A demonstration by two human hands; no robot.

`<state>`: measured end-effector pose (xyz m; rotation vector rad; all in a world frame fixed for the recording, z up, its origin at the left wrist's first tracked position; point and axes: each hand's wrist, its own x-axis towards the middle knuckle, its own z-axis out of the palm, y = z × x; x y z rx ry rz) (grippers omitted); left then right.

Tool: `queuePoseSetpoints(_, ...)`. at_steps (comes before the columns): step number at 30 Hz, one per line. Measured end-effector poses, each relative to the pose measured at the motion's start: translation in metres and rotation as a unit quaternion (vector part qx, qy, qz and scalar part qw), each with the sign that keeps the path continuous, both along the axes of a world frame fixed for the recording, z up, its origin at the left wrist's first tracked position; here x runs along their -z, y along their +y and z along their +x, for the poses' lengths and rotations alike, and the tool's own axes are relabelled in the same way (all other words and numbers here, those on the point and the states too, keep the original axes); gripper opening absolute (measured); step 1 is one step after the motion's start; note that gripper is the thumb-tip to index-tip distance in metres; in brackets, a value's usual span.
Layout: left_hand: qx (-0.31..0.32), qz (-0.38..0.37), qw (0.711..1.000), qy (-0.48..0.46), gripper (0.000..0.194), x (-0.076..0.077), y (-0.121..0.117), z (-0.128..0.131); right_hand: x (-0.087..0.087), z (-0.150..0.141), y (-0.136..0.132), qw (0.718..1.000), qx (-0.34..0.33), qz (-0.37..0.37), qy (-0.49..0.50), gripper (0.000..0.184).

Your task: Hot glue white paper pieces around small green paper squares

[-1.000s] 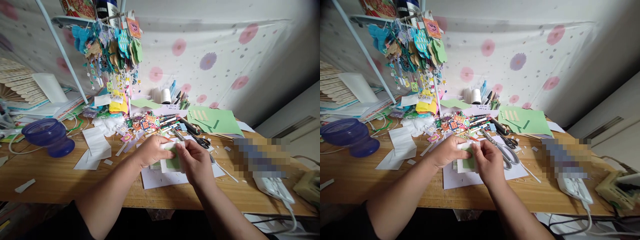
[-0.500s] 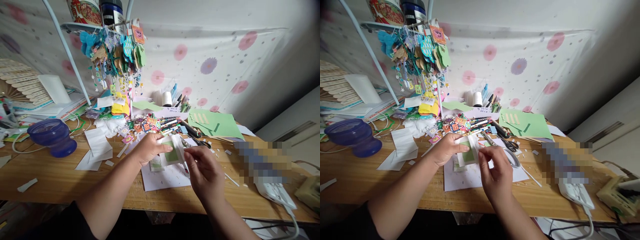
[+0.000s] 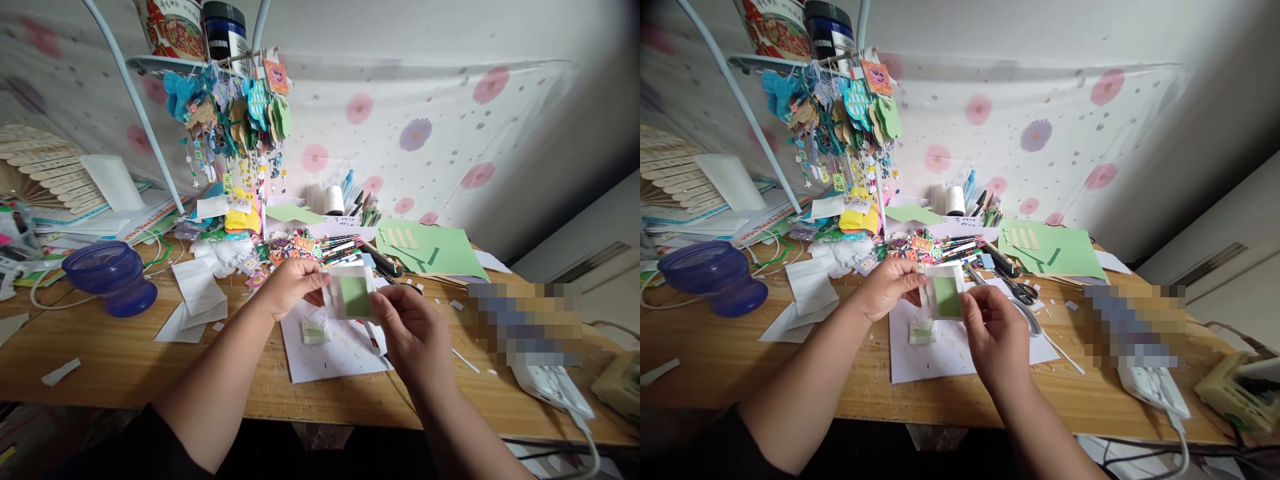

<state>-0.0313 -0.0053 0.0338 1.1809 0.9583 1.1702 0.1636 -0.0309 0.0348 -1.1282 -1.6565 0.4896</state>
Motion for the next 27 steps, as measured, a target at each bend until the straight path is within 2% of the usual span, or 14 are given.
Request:
queuePoseSetpoints(3,-0.103,0.002,0.994,0.043,0.040,0.002,0.010,-0.016,-0.003,0.001,-0.003,1.000,0.013,0.018,0.007,0.021)
queuePoseSetpoints(5,-0.176,0.009,0.975,0.133,0.031,0.006,0.018,-0.029,-0.003,0.001,-0.005,1.000,-0.006,0.020,0.001,0.021)
queuePoseSetpoints(7,-0.250,0.012,0.940,0.231,0.025,0.010,0.025,-0.045,-0.001,-0.001,-0.006,0.999,-0.042,0.007,-0.009,0.021)
queuePoseSetpoints(10,-0.327,0.015,0.898,0.293,0.014,0.012,0.031,-0.064,0.004,-0.005,-0.007,0.994,-0.105,-0.024,-0.028,0.022)
queuePoseSetpoints(12,-0.388,0.057,0.855,0.340,0.020,0.009,0.029,-0.064,0.008,-0.008,-0.007,0.989,-0.132,-0.040,-0.048,0.023)
queuePoseSetpoints(13,-0.396,0.088,0.845,0.348,0.024,0.007,0.026,-0.060,0.010,-0.010,-0.007,0.988,-0.139,-0.044,-0.061,0.023)
queuePoseSetpoints(14,-0.378,0.116,0.856,0.334,0.027,0.005,0.023,-0.053,0.011,-0.011,-0.007,0.986,-0.142,-0.044,-0.073,0.023)
queuePoseSetpoints(15,-0.316,0.135,0.895,0.284,0.031,0.003,0.019,-0.044,0.012,-0.012,-0.007,0.986,-0.140,-0.040,-0.085,0.022)
queuePoseSetpoints(17,-0.096,0.118,0.976,0.156,0.045,0.000,0.009,-0.025,0.013,-0.013,-0.006,0.985,-0.132,-0.023,-0.106,0.020)
queuePoseSetpoints(18,0.029,0.100,0.986,0.127,0.049,-0.001,0.004,-0.017,0.013,-0.013,-0.005,0.985,-0.127,-0.014,-0.114,0.019)
queuePoseSetpoints(19,0.089,0.101,0.984,0.116,0.045,-0.002,0.000,-0.010,0.013,-0.013,-0.005,0.985,-0.121,-0.006,-0.120,0.018)
queuePoseSetpoints(21,0.129,0.094,0.977,0.140,0.032,-0.003,-0.005,-0.004,0.013,-0.013,-0.003,0.986,-0.109,0.003,-0.129,0.017)
queuePoseSetpoints(24,0.112,0.103,0.971,0.186,0.018,-0.003,-0.005,-0.005,0.015,-0.014,-0.002,0.986,-0.102,-0.004,-0.131,0.019)
queuePoseSetpoints(27,0.097,0.115,0.973,0.178,0.016,-0.004,-0.002,-0.010,0.018,-0.013,-0.001,0.989,-0.114,-0.046,-0.087,0.017)
